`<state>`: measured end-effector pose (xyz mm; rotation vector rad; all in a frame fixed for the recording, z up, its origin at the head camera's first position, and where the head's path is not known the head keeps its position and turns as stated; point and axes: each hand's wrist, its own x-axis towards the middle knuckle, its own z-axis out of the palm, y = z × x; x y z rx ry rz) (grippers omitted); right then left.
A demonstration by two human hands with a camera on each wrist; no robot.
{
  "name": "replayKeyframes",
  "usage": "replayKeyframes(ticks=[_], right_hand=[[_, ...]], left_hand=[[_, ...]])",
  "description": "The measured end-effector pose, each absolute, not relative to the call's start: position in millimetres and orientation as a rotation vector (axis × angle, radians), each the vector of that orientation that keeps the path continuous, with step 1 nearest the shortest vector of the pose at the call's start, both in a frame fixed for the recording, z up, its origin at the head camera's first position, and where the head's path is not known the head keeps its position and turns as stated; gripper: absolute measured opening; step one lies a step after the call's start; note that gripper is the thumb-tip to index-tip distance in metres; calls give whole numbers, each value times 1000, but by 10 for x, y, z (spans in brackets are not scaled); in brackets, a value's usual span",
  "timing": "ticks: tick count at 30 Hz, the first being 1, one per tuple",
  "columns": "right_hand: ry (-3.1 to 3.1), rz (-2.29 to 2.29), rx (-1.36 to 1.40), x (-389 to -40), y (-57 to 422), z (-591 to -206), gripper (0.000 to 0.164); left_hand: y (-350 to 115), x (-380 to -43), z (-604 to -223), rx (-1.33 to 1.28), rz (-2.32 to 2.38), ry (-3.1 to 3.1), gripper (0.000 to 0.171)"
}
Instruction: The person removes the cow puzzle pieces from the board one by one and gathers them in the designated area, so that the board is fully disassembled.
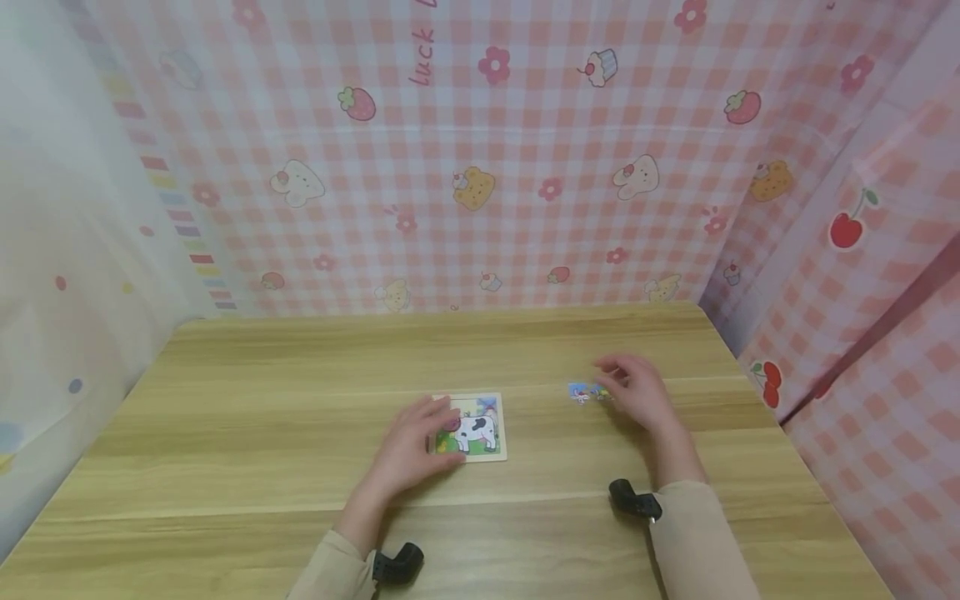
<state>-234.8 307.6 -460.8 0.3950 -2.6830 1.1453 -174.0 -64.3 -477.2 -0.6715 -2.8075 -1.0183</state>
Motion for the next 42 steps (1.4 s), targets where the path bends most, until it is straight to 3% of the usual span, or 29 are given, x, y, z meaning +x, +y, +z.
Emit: replayKeyframes(ticks=[23, 42], right_hand=[[-2688, 1240, 809, -2421, 2058, -4643, 17], [-2777, 1253, 1038, -2497, 1766, -4694, 20]], left_hand=[[-624, -1822, -4834, -762, -993, -2823, 63], [-691, -1858, -4796, -802, -1057, -2816, 59]])
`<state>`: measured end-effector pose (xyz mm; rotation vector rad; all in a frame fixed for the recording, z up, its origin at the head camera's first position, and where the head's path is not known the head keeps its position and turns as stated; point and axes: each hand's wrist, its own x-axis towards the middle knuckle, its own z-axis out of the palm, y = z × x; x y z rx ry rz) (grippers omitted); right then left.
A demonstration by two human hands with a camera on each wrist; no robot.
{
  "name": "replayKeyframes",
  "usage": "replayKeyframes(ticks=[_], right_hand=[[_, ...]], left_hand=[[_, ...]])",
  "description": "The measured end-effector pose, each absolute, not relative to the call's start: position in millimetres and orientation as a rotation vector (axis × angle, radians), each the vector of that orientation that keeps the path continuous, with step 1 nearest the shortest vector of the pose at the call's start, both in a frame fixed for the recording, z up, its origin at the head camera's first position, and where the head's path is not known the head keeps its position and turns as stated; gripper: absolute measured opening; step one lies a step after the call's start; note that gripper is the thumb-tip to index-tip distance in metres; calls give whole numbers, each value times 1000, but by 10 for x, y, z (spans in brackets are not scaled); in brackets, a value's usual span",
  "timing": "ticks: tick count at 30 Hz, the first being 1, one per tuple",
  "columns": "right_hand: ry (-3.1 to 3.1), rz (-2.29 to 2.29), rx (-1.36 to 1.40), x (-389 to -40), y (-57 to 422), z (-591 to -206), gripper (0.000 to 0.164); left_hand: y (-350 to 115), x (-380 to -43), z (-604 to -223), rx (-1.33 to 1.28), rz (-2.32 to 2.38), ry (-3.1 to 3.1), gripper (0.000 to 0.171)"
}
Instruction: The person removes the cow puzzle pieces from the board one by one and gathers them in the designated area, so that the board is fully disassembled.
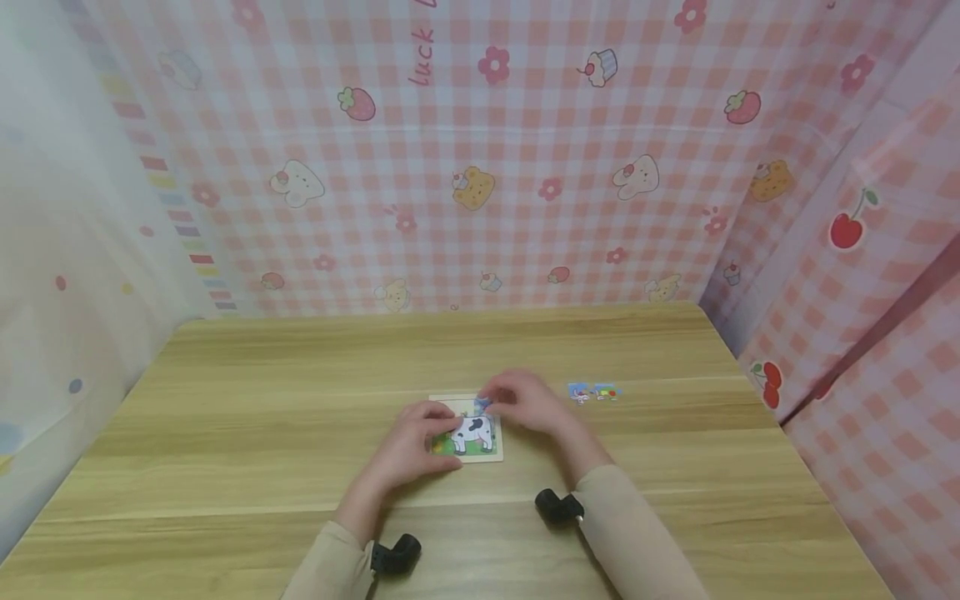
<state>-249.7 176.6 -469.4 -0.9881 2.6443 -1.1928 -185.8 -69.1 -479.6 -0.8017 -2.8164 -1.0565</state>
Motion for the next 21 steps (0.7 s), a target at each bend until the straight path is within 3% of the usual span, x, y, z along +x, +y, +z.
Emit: replayKeyframes(ticks=[21], right_hand=[[2641, -953, -1146, -2588, 1638, -4658, 17]], left_hand=[[-696, -1867, -4795, -757, -1154, -2830, 59]])
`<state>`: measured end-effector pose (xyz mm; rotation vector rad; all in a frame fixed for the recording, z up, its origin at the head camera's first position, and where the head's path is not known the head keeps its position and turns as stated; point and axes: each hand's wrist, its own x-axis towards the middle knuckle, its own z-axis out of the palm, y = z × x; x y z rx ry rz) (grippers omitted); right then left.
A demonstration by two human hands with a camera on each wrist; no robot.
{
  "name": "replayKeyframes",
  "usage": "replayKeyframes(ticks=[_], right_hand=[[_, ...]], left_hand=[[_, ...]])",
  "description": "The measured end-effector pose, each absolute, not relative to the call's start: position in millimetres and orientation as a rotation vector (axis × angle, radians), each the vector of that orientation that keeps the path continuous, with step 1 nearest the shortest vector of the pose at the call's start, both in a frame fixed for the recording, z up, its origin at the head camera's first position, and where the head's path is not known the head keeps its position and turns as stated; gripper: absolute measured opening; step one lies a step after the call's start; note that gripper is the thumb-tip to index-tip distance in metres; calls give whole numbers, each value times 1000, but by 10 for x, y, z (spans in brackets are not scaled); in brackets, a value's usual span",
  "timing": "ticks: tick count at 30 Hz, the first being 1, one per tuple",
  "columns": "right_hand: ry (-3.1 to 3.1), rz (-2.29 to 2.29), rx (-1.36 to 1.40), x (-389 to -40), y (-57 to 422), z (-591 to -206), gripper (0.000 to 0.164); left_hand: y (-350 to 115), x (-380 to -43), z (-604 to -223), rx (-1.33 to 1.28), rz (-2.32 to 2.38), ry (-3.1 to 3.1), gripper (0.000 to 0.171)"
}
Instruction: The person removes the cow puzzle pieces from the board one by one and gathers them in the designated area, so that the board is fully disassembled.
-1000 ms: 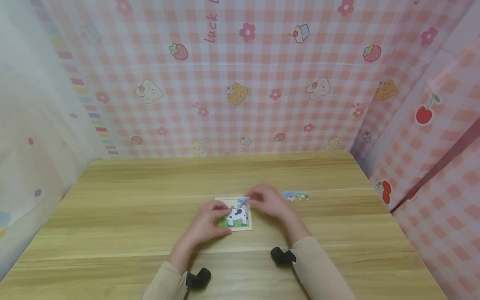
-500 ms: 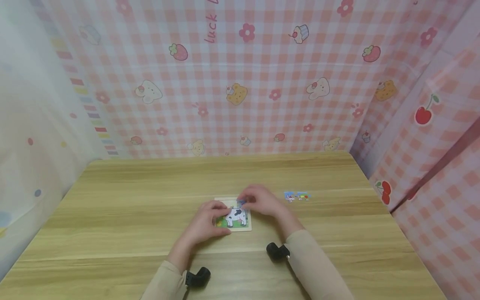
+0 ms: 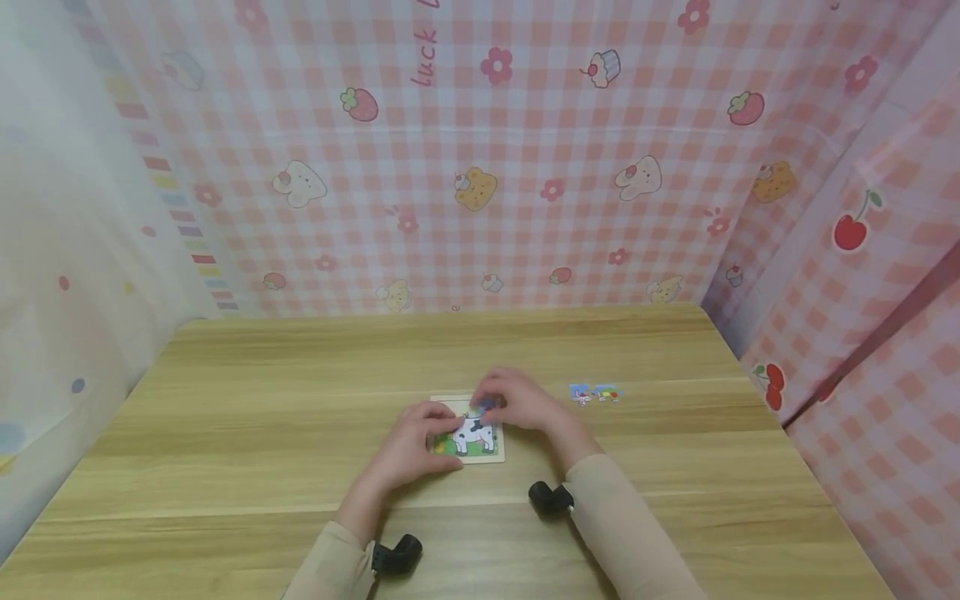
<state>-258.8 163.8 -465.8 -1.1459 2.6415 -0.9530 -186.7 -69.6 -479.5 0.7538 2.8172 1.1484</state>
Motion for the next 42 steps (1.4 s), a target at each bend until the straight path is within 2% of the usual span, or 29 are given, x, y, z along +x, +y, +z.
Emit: replayKeyframes(ticks=[38, 42], right_hand=[[2618, -801, -1280, -2656, 1585, -4613, 13], [2618, -813, -1227, -2648, 1584, -4608, 13]], left_hand=[[-707, -1868, -4797, 809, 1084, 2850, 57], [-706, -1872, -4793, 815, 1093, 2844, 57]])
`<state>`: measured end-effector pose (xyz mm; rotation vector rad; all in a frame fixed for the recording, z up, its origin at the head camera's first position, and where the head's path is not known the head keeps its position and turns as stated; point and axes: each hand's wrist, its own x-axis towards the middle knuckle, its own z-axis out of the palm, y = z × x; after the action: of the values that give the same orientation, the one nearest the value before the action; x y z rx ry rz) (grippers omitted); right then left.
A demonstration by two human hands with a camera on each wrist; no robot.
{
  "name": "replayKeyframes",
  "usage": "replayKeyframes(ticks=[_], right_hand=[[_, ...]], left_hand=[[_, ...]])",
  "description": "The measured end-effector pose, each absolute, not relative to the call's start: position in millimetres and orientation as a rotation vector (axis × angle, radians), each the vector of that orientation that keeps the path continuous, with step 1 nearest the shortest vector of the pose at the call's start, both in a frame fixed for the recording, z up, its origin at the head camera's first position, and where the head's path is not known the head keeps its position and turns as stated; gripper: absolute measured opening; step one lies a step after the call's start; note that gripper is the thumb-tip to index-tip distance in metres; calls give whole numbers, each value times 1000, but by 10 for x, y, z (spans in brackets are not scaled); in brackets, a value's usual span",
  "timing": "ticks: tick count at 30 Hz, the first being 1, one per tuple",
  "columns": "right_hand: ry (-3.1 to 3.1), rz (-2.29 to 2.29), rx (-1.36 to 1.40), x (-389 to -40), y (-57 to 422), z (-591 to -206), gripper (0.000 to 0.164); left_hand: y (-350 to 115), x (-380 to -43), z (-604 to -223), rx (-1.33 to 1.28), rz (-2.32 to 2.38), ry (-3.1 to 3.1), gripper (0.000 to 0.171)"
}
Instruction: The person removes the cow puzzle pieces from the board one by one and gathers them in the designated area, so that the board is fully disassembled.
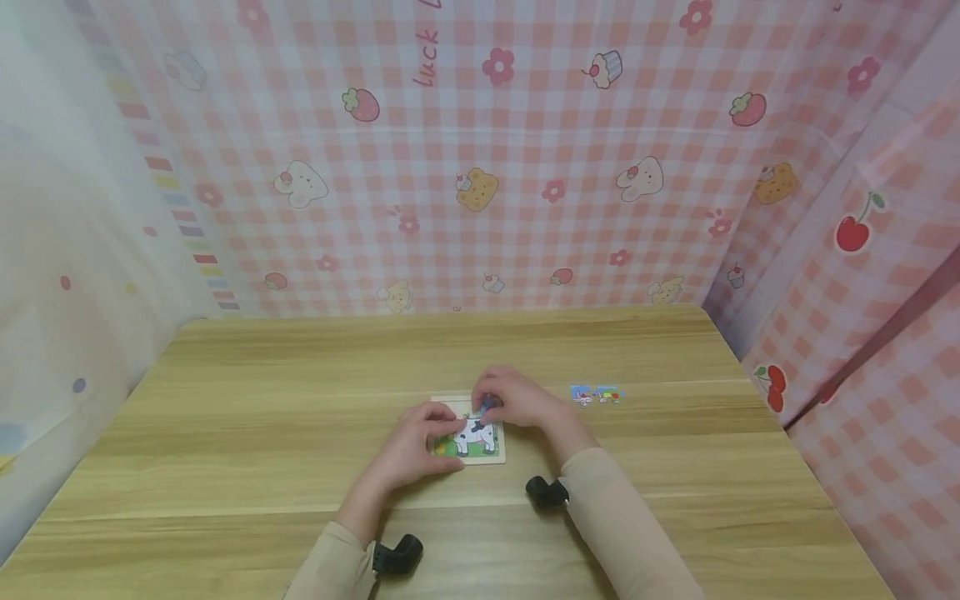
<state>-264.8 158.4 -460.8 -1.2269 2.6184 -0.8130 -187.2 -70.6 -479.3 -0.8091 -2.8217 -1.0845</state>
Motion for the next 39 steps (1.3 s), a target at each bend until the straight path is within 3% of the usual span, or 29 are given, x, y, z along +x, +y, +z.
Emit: replayKeyframes(ticks=[13, 27, 39], right_hand=[[2673, -900, -1040, -2570, 1569, -4604, 28], [2570, -1164, -1020, -2545, 1625, -4676, 22], [2537, -1303, -934, -2505, 1722, -4703, 27]], left_hand=[[-706, -1869, -4803, -797, -1082, -2828, 57], [-712, -1874, -4808, -795, -1056, -2845, 57], [-713, -1879, -4810, -799, -1049, -2844, 58]])
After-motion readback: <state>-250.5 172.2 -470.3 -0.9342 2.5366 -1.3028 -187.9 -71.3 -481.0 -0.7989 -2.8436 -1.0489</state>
